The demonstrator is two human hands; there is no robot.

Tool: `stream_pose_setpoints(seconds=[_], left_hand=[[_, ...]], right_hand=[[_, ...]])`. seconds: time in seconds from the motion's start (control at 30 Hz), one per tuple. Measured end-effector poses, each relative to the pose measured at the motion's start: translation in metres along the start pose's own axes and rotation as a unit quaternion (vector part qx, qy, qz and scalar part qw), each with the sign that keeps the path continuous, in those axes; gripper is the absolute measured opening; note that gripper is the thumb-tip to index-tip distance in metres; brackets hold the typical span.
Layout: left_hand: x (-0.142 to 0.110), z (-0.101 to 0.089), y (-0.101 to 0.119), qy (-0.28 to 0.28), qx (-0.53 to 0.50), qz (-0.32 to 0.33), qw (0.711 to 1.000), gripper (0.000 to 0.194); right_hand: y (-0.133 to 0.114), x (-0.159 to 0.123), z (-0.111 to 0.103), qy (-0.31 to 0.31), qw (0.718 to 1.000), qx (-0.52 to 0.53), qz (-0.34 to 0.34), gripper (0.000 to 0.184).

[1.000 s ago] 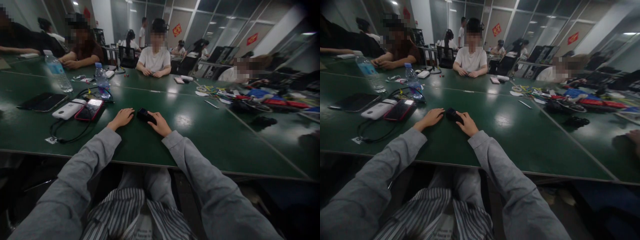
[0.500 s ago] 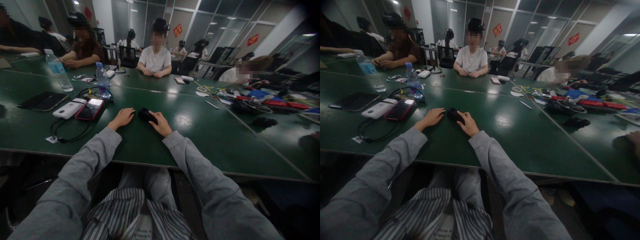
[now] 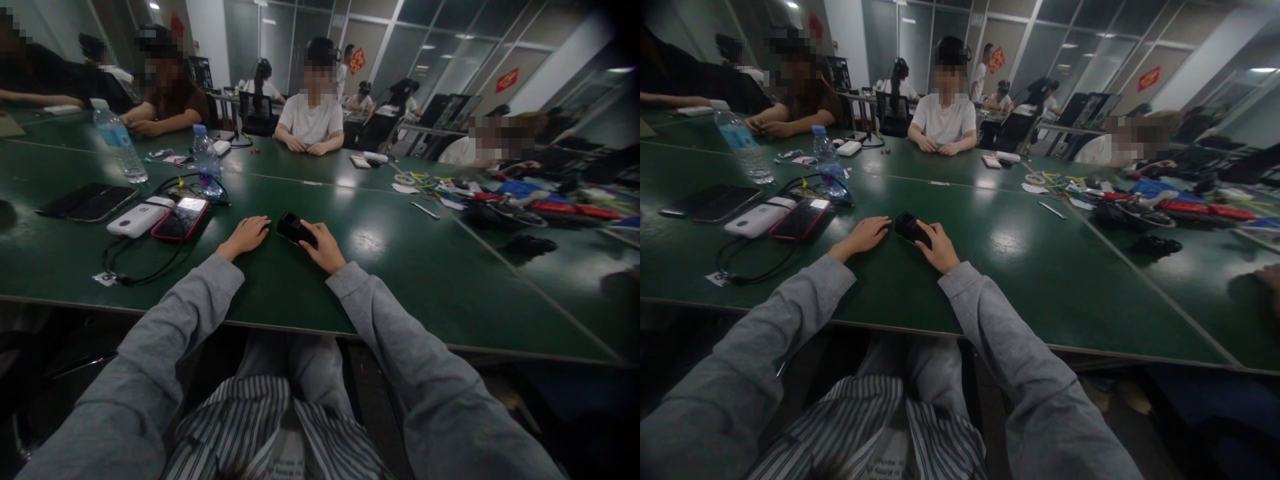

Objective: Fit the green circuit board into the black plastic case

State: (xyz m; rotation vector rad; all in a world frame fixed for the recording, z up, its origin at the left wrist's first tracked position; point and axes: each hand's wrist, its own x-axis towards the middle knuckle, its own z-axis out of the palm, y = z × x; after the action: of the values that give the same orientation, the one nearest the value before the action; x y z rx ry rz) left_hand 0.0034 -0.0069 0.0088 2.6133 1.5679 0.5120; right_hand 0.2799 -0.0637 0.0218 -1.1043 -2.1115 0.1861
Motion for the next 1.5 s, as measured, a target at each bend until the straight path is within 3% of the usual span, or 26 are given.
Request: stream_pose_setpoints(seconds=[0.53,0.73,1.03,1.17,1.5], left_hand=[[0.000,-0.001,-0.001,-0.005,-0.006,0.003,1.000,0.047],[0.000,-0.003,0.002,-0.008,-0.001,0.001,1.000,0.047],[0.000,-0.003,0.000,-0.008,0.000,0.006,1.000,0.048],[0.001,-0.001,-0.001,-0.007,-0.001,0.008,1.000,0.048],[0.000,-0.001,-0.002,-0.009,-0.005,0.005,1.000,0.048]], right_hand=[[-0.004,0.003,-0.011,0.032,0.999,0.005,0.006,0.057],[-0.005,0.006,-0.019,0.081,0.997,-0.004,0.008,0.057],[0.043,0.006,-0.030,0.160,0.980,-0.040,0.115,0.058],[0.059,0.003,-0.030,0.156,0.972,-0.054,0.166,0.058],[0.070,0.000,-0.020,0.073,0.980,-0.078,0.166,0.057]])
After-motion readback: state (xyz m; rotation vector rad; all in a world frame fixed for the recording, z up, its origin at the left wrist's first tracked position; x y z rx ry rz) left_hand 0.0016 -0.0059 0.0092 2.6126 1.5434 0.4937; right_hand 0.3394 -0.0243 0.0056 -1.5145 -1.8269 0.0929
